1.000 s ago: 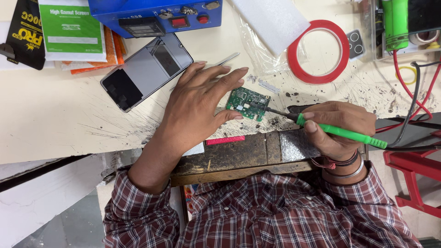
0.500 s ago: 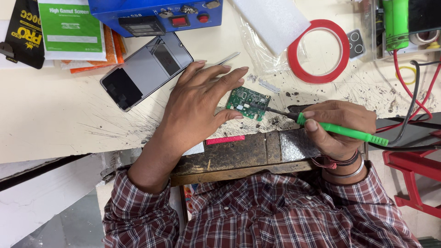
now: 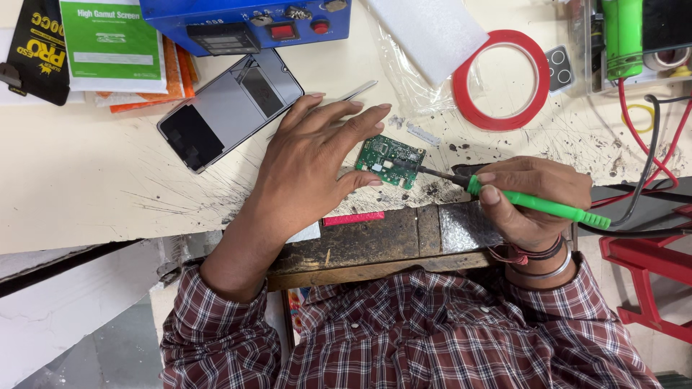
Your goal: The person solders components on a green circuit board at a workbench, holding the board steady with one hand while applying a soldering iron to its contacts. They occasionally reposition the board and use tweezers near it while continuing to solder.
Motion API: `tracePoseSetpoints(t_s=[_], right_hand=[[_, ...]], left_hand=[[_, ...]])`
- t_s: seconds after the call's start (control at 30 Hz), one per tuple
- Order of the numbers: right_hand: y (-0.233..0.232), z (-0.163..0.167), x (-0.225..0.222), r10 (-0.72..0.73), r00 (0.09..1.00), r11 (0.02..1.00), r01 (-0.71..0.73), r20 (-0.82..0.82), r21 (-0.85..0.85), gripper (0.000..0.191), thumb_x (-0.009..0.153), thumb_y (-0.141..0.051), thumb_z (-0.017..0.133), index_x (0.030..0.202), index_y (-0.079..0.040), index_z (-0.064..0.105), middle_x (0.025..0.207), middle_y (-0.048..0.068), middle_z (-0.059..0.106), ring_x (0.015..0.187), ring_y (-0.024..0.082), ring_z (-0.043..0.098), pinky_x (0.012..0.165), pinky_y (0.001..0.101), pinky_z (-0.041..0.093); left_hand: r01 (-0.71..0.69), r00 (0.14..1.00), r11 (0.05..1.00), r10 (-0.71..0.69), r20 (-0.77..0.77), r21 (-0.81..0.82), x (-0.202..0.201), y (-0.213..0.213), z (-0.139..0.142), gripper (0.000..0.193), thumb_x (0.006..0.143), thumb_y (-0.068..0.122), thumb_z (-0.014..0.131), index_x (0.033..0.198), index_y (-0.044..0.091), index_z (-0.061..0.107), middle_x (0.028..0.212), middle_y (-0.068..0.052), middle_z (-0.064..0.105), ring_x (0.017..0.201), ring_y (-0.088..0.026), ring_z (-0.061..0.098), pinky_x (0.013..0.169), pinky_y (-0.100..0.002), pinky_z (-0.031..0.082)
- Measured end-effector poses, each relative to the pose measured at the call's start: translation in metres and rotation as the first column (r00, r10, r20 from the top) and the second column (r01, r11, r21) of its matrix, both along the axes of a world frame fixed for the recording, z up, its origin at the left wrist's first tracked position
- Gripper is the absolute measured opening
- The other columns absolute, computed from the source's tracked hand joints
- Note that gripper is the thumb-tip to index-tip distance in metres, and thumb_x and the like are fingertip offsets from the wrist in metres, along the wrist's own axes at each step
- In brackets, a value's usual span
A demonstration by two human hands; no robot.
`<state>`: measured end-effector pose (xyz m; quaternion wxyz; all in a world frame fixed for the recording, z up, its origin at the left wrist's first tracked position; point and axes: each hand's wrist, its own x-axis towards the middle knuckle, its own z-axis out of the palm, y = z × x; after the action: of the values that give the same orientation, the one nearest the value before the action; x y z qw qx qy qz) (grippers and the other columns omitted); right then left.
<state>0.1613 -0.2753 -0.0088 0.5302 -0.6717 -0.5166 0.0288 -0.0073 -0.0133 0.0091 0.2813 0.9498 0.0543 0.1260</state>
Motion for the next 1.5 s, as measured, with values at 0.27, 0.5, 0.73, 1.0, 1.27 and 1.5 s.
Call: tracePoseSetpoints(t_s=[0.27,0.5,0.73,1.0,1.27,1.5], right_hand=[[0.0012,0.0011,-0.0005,0.008,1.000,1.000,-0.008,-0.029,-0.004,0.019,0.102,-0.017,0.076,0.095,0.000,0.069,0.087,0.015,0.074,0.073,0.022,0.076,0.063,0.0268,0.060],[0.0018,-0.0005,-0.0008,0.008,1.000,1.000,-0.008,-0.014,0.010,0.019,0.101,-0.016,0.076,0.095,0.000,0.068,0.086,0.015,0.074,0.074,0.022,0.077,0.064,0.0272,0.061],[0.0015,0.0008,-0.0004,-0.004,1.000,1.000,0.004,-0.024,-0.003,0.017,0.100,-0.015,0.075,0.096,0.000,0.069,0.084,0.016,0.074,0.073,0.022,0.076,0.063,0.0271,0.060],[0.0005,0.0004,-0.0005,0.003,1.000,1.000,-0.003,-0.006,-0.001,0.018,0.101,-0.016,0.076,0.095,0.000,0.069,0.083,0.015,0.074,0.074,0.022,0.077,0.064,0.0266,0.061],[0.0014,0.0008,-0.0009,0.003,1.000,1.000,-0.003,-0.013,0.004,0.019,0.103,-0.017,0.075,0.096,0.000,0.069,0.084,0.015,0.074,0.075,0.022,0.077,0.065,0.0273,0.061],[0.0021,0.0016,-0.0013,0.012,1.000,1.000,-0.012,-0.027,0.010,0.018,0.102,-0.016,0.075,0.096,0.000,0.069,0.083,0.015,0.073,0.074,0.022,0.077,0.065,0.0271,0.061]], left_hand=[[0.003,1.000,1.000,-0.003,0.003,0.004,0.0002,0.0006,-0.0007,0.087,0.076,0.043,0.085,0.151,0.021,0.047,0.123,0.008,0.076,0.135,-0.020,0.054,0.120,-0.047,0.034],[0.006,1.000,1.000,-0.006,0.004,0.003,0.0000,0.0009,-0.0010,0.087,0.077,0.043,0.084,0.151,0.021,0.047,0.124,0.007,0.075,0.136,-0.020,0.054,0.120,-0.047,0.034],[0.005,1.000,1.000,-0.005,-0.009,0.002,0.0001,0.0009,-0.0006,0.087,0.077,0.043,0.084,0.151,0.021,0.047,0.123,0.008,0.076,0.136,-0.020,0.054,0.120,-0.047,0.033],[0.003,1.000,1.000,-0.003,-0.020,0.002,0.0016,-0.0002,-0.0009,0.087,0.075,0.043,0.084,0.151,0.020,0.047,0.122,0.008,0.076,0.135,-0.020,0.054,0.120,-0.047,0.033],[0.004,1.000,1.000,-0.004,-0.020,0.002,0.0008,0.0002,0.0001,0.086,0.075,0.043,0.084,0.150,0.021,0.048,0.122,0.008,0.076,0.135,-0.020,0.054,0.120,-0.047,0.033],[-0.007,0.999,1.000,0.008,-0.035,0.002,0.0012,0.0001,0.0004,0.086,0.075,0.043,0.084,0.150,0.022,0.048,0.122,0.008,0.076,0.135,-0.019,0.054,0.120,-0.047,0.033]])
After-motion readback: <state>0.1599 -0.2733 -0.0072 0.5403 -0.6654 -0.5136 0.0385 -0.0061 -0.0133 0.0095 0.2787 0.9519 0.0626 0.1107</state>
